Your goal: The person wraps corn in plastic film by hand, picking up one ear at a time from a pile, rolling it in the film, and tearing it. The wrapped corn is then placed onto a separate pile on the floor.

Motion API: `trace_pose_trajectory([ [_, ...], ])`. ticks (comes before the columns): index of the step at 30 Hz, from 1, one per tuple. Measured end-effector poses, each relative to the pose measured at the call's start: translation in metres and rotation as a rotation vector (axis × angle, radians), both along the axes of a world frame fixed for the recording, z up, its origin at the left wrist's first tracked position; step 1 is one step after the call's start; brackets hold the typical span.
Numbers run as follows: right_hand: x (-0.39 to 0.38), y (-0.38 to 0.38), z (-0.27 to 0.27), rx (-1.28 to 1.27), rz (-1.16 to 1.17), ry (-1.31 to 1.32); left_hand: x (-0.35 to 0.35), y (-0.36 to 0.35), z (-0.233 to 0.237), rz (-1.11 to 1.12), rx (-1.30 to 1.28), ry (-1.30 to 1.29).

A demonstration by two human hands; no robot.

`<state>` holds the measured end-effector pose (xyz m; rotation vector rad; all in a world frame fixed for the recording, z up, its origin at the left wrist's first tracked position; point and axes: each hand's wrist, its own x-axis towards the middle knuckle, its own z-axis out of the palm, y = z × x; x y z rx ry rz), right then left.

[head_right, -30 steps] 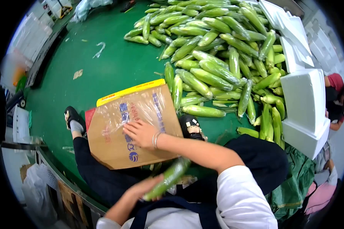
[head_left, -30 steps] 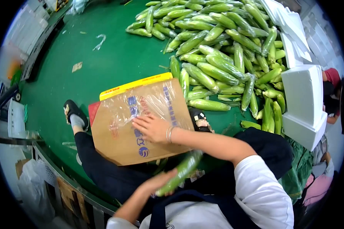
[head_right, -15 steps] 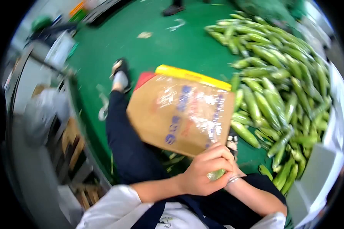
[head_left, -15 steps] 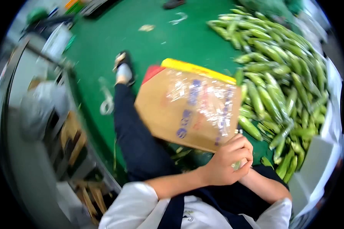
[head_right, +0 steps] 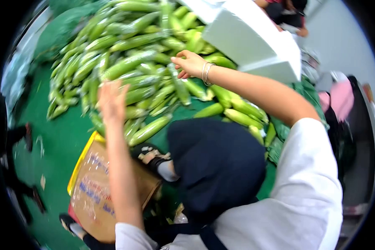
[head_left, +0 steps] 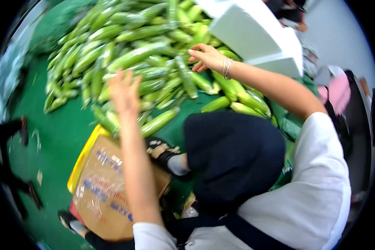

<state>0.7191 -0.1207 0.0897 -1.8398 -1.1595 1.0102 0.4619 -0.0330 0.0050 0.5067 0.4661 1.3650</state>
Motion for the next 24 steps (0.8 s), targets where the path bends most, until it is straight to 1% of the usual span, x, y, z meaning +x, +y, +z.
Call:
trace_pose_trajectory([
  [2,0.049,-0.062,-0.007,0.016,-0.133,0.045,-0.035,-0.038,0.03,0.014,0.244,0.295],
  [3,0.066,-0.103,-0.014,0.002,-0.197,0.07,-0.059,-0.061,0.025,-0.022,0.233,0.356],
  [4,0.086,-0.146,-0.036,0.014,-0.289,-0.083,-0.09,-0.084,0.008,-0.018,0.175,0.392],
  [5,0.098,-0.196,-0.072,-0.005,-0.37,-0.23,-0.109,-0.114,-0.001,0.037,0.067,0.441],
  [6,0.102,-0.248,-0.109,-0.045,-0.407,-0.403,-0.132,-0.138,-0.007,-0.027,0.048,0.457],
  [7,0.099,-0.284,-0.131,-0.081,-0.4,-0.591,-0.148,-0.16,-0.014,-0.008,0.11,0.699],
  [8,0.084,-0.309,-0.135,-0.161,-0.366,-0.575,-0.16,-0.177,-0.01,0.06,-0.115,0.73],
  [9,0.067,-0.325,-0.14,-0.233,-0.324,-0.56,-0.169,-0.187,-0.003,0.09,-0.151,0.835],
  [11,0.038,-0.326,-0.15,-0.181,-0.118,-0.77,-0.21,-0.196,-0.007,0.137,-0.297,0.837],
  [12,0.03,-0.318,-0.152,-0.231,-0.015,-0.748,-0.227,-0.195,-0.003,0.161,-0.305,0.848],
  [13,0.025,-0.314,-0.165,-0.222,0.062,-0.761,-0.244,-0.195,0.001,0.168,-0.283,0.896],
  [14,0.013,-0.308,-0.166,-0.261,0.061,-0.784,-0.258,-0.199,0.005,0.178,-0.261,0.938],
  [15,0.001,-0.303,-0.165,-0.292,0.066,-0.818,-0.263,-0.205,0.012,0.223,-0.275,0.926],
  [17,-0.001,-0.318,-0.187,-0.355,0.157,-1.034,-0.271,-0.22,0.025,0.32,-0.243,0.96],
  [18,-0.001,-0.324,-0.195,-0.317,0.132,-0.997,-0.276,-0.229,0.026,0.347,-0.27,1.001],
  [19,0.006,-0.329,-0.215,-0.299,0.072,-0.948,-0.283,-0.237,0.028,0.387,-0.312,1.051],
  [20,0.012,-0.321,-0.202,-0.304,0.106,-0.883,-0.292,-0.244,0.03,0.378,-0.321,1.125],
  [21,0.005,-0.307,-0.182,-0.259,0.028,-0.889,-0.303,-0.252,0.029,0.364,-0.348,1.204],
  [22,0.012,-0.291,-0.187,-0.129,-0.132,-0.635,-0.318,-0.262,0.017,0.43,-0.338,1.246],
  [23,0.006,-0.262,-0.165,-0.036,-0.195,-0.373,-0.339,-0.271,-0.005,0.476,-0.311,1.415],
  [24,-0.018,-0.217,-0.119,0.05,-0.159,-0.152,-0.345,-0.275,-0.009,0.522,-0.192,1.56],
])
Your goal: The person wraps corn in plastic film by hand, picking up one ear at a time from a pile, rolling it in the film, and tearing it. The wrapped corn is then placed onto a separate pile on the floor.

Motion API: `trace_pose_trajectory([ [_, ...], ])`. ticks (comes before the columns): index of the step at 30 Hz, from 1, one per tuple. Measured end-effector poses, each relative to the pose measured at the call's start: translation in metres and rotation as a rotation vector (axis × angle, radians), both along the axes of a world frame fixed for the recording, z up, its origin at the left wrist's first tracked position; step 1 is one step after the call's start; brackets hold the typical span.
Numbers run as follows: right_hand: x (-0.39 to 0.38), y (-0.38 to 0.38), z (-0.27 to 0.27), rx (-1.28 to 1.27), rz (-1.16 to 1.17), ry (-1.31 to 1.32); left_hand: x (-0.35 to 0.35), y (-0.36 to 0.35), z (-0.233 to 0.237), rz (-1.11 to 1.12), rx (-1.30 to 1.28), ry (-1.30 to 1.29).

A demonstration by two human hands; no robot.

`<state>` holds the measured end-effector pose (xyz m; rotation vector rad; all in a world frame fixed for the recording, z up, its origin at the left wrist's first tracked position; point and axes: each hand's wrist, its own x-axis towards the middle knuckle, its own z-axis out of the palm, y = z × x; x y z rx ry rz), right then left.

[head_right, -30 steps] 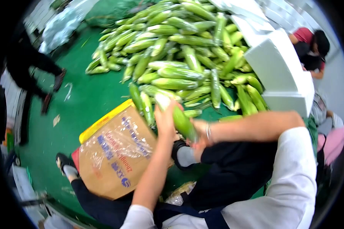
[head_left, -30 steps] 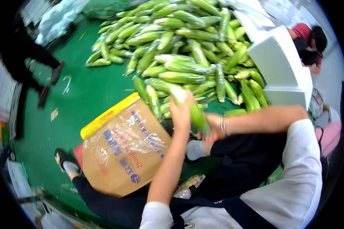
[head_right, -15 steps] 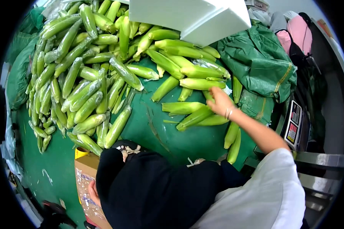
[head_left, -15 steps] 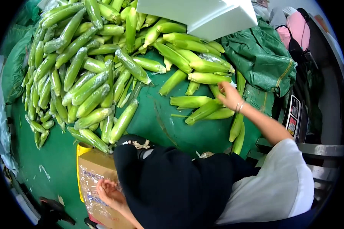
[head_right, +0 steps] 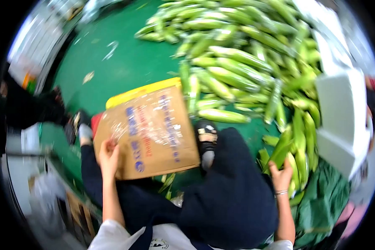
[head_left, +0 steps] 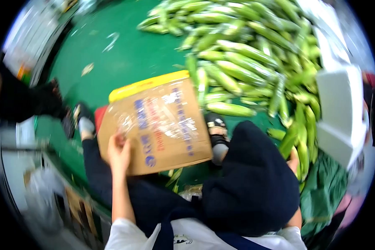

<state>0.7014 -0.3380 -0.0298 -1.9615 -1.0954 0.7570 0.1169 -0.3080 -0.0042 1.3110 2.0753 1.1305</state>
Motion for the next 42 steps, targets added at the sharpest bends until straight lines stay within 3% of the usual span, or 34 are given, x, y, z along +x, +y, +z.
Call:
trace_pose_trajectory([
  [1,-0.032,0.044,0.041,0.073,0.106,0.088,-0.002,0.0,0.01,0.059,-0.161,0.262],
  [3,-0.114,0.122,0.111,0.192,0.43,0.071,-0.008,0.001,0.013,0.161,-0.174,0.508],
  [5,-0.203,0.173,0.14,0.396,0.837,-0.181,0.0,0.008,0.026,0.162,-0.27,0.653],
  [7,-0.29,0.204,0.135,0.548,1.192,-0.205,-0.008,0.017,0.024,0.041,-0.431,0.638],
  [9,-0.366,0.209,0.105,0.419,1.325,-0.217,-0.021,0.027,0.014,0.005,-0.412,0.655],
  [11,-0.415,0.205,0.061,0.557,1.31,-0.136,-0.034,0.044,0.013,-0.088,-0.478,0.627],
  [15,-0.424,0.185,0.037,0.414,1.235,-0.036,-0.057,0.036,-0.004,-0.256,-0.387,0.722],
  [17,-0.411,0.181,0.038,0.48,1.286,-0.186,-0.066,0.014,0.008,-0.232,-0.493,-0.146],
  [18,-0.406,0.18,0.039,0.538,1.376,-0.291,-0.057,0.004,0.041,-0.058,-0.5,-0.588],
  [19,-0.402,0.175,0.045,0.533,1.367,-0.29,-0.061,-0.009,0.051,-0.019,-0.239,-0.972],
  [21,-0.396,0.16,0.056,0.438,1.602,-0.324,-0.049,-0.012,0.063,0.017,0.189,-1.204],
  [23,-0.399,0.163,0.056,0.285,1.625,-0.309,-0.025,0.014,0.053,0.233,0.328,-0.861],
  [24,-0.401,0.169,0.052,0.243,1.661,-0.291,-0.022,0.025,0.039,0.142,0.246,-0.528],
  [25,-0.4,0.172,0.051,0.194,1.695,-0.27,-0.016,0.035,0.007,0.019,0.278,-0.483],
  [27,-0.39,0.168,0.065,0.176,1.628,-0.206,-0.005,0.045,0.005,-0.337,0.219,0.172],
  [28,-0.382,0.165,0.071,0.44,1.418,-0.287,-0.004,0.046,0.006,-0.358,0.215,0.168],
  [29,-0.371,0.166,0.075,0.693,1.197,-0.375,-0.001,0.047,0.016,-0.409,0.123,0.392],
  [30,-0.352,0.166,0.071,0.701,1.128,-0.349,0.002,0.05,0.021,-0.447,0.034,0.615],
  [33,-0.312,0.147,0.072,0.452,1.371,-0.468,-0.001,0.057,0.018,-0.503,-0.097,0.659],
  [34,-0.309,0.151,0.06,0.673,1.313,-0.573,0.002,0.057,0.017,-0.476,-0.049,0.706],
  [37,-0.286,0.168,0.022,0.59,1.244,-0.526,-0.004,0.055,0.015,-0.484,-0.04,0.745],
  [38,-0.285,0.175,0.041,0.494,1.021,-0.195,-0.006,0.05,0.014,-0.528,-0.037,0.705],
  [39,-0.285,0.183,0.064,0.042,0.84,0.088,0.0,0.045,0.018,-0.526,-0.036,0.698],
  [41,-0.29,0.192,0.047,-0.06,0.692,0.42,0.015,0.029,0.026,-0.62,-0.073,0.645],
  [42,-0.305,0.181,0.047,-0.016,0.7,0.403,0.024,0.02,0.027,-0.674,-0.043,0.614],
])
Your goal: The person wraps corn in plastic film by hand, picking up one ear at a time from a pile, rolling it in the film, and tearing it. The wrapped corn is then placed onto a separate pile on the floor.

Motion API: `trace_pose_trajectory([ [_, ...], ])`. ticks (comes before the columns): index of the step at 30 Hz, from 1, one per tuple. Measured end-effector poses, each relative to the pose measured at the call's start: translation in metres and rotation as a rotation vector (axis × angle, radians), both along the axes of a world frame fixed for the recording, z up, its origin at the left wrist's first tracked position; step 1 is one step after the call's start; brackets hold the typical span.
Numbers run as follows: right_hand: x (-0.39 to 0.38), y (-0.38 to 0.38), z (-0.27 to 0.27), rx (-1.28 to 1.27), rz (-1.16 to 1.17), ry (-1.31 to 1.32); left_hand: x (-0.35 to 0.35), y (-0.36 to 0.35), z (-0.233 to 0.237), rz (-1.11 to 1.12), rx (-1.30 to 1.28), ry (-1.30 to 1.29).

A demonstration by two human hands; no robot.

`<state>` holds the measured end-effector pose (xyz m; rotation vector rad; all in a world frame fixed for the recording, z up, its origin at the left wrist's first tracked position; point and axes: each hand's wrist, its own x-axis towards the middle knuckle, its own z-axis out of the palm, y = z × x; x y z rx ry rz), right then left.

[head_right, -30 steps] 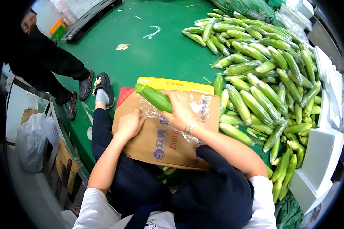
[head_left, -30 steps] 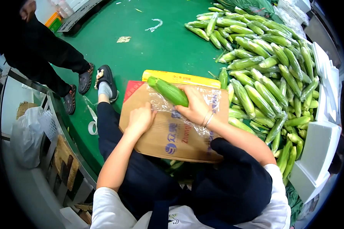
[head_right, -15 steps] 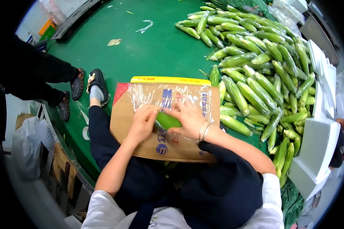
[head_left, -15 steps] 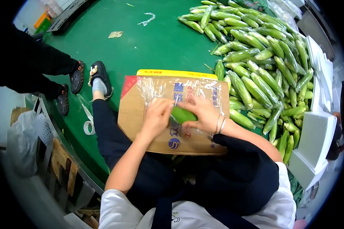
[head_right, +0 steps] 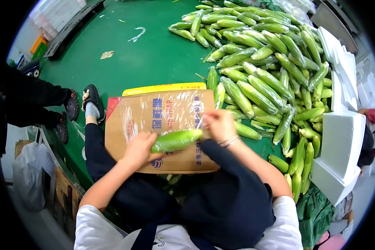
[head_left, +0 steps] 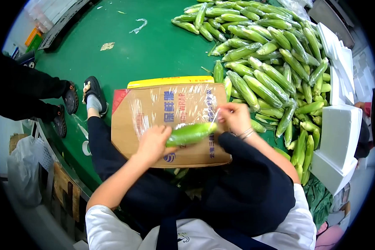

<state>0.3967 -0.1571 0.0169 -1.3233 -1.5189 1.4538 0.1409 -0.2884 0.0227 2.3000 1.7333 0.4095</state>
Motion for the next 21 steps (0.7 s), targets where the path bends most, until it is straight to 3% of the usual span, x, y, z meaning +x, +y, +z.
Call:
trace_pose_trajectory([
  [1,-0.007,-0.016,0.008,0.127,0.148,-0.237,0.005,-0.01,-0.006,-0.035,-0.036,0.0],
  [3,-0.01,-0.031,-0.002,0.627,0.527,-0.275,0.008,-0.019,0.002,-0.024,-0.192,-0.039],
  [4,-0.01,-0.037,-0.006,0.674,0.599,-0.297,0.007,-0.016,0.004,-0.024,-0.215,-0.04],
  [6,-0.024,-0.039,0.011,0.747,0.767,-0.397,0.008,-0.002,0.01,0.2,-0.245,-0.066],
  [7,-0.033,-0.029,0.009,0.747,0.769,-0.395,0.006,0.006,0.011,0.203,-0.245,-0.065],
  [9,-0.053,-0.005,0.002,0.651,0.681,-0.675,-0.002,0.017,0.013,0.258,0.176,-0.09],
  [11,-0.074,0.039,0.0,0.973,0.393,-0.731,-0.01,0.02,-0.008,0.26,0.137,-0.036],
  [13,-0.099,0.079,-0.008,0.81,0.778,-0.693,-0.007,0.036,-0.011,0.134,0.147,0.12],
  [15,-0.126,0.078,-0.032,0.261,1.104,-0.128,-0.016,0.06,-0.013,0.051,0.192,0.207],
  [19,-0.115,0.067,-0.038,0.445,1.329,-0.251,0.011,0.05,0.014,0.014,-0.028,0.183],
  [20,-0.104,0.057,-0.047,0.551,1.268,-0.182,0.02,0.05,0.031,0.01,-0.161,0.216],
  [21,-0.096,0.045,-0.042,0.489,1.203,-0.196,0.027,0.046,0.043,0.005,-0.306,0.239],
])
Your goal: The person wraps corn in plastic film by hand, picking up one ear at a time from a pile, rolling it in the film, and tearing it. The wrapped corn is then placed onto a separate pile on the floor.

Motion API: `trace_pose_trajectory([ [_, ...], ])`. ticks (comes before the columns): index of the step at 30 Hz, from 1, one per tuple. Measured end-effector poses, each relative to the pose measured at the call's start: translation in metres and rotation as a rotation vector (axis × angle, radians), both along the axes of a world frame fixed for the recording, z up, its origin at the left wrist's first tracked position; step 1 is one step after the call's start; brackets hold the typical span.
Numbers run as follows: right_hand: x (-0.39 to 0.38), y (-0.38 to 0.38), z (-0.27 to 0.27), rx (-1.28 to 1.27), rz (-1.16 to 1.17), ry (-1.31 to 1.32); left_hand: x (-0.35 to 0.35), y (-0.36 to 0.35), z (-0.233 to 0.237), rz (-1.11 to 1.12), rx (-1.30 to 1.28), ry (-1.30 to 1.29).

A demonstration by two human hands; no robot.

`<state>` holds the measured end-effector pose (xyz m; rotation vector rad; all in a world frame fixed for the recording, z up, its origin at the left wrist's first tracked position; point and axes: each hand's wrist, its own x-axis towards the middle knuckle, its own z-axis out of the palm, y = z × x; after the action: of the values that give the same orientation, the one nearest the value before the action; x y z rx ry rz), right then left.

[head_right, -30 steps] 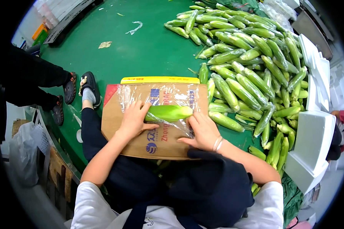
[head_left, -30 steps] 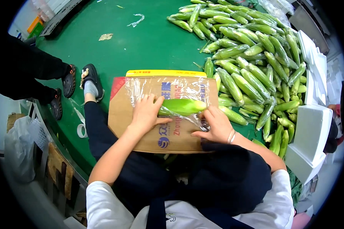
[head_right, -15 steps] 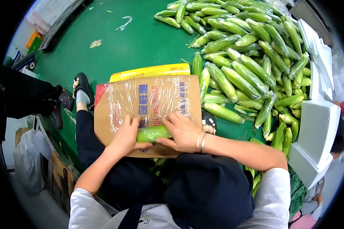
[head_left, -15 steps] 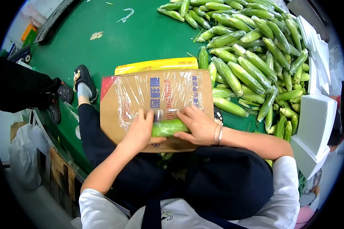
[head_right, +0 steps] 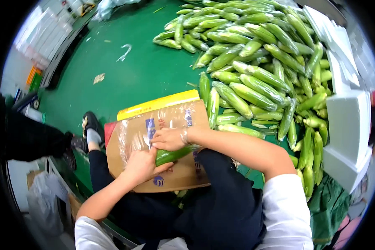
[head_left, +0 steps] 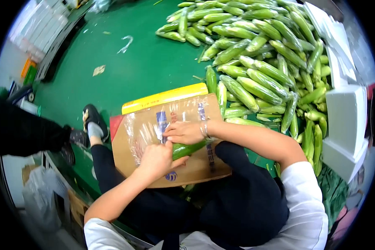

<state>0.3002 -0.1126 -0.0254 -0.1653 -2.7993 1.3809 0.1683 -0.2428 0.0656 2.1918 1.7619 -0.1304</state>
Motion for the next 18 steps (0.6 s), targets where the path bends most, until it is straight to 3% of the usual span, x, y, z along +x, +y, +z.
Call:
trace_pose_trajectory([
  [1,0.006,-0.012,0.005,0.104,-0.023,-0.041,0.002,-0.012,-0.014,0.026,-0.01,-0.005],
  [2,0.017,-0.026,0.019,0.201,-0.074,-0.083,0.007,-0.025,-0.041,0.081,-0.102,-0.456],
  [3,0.026,-0.039,0.011,0.186,-0.09,-0.093,0.021,-0.03,-0.039,0.129,-0.199,-0.908],
  [4,0.031,-0.049,0.0,0.38,-0.127,0.034,0.028,-0.048,-0.024,0.58,-1.084,-0.853],
  [5,0.033,-0.05,-0.005,0.592,-0.167,0.173,0.033,-0.084,-0.05,0.787,-1.484,-0.984],
  [6,0.033,-0.05,-0.003,0.603,-0.19,0.185,0.038,-0.121,-0.078,0.718,-1.629,-1.03],
  [7,0.034,-0.05,-0.001,0.574,-0.195,0.204,0.066,-0.17,-0.092,0.76,-1.277,-1.279],
  [8,0.037,-0.053,-0.001,0.537,-0.195,0.216,0.072,-0.207,-0.097,1.045,-1.569,-1.235],
  [10,0.06,-0.072,-0.002,0.263,-0.152,0.281,0.061,-0.261,-0.119,1.179,-1.566,-1.264],
  [11,0.078,-0.085,0.011,0.065,-0.123,0.258,0.045,-0.263,-0.121,0.924,-1.383,-1.174],
  [12,0.091,-0.088,0.02,0.063,-0.188,0.236,0.028,-0.264,-0.124,0.708,-1.182,-1.035],
  [14,0.126,-0.09,0.032,-0.452,0.043,-0.241,0.029,-0.187,-0.044,0.618,-1.048,-0.605],
  [15,0.132,-0.1,0.021,-0.463,-0.2,0.133,0.036,-0.16,-0.01,0.817,-0.875,-0.93],
  [16,0.131,-0.104,0.009,-0.415,-0.434,0.513,0.054,-0.121,0.026,0.848,-0.798,-1.012],
  [17,0.134,-0.091,0.014,-0.467,-0.763,0.476,0.068,-0.092,0.042,0.44,-0.377,-0.801],
  [18,0.138,-0.077,0.021,-0.522,-1.082,0.45,0.084,-0.067,0.075,0.427,-0.292,-0.712],
])
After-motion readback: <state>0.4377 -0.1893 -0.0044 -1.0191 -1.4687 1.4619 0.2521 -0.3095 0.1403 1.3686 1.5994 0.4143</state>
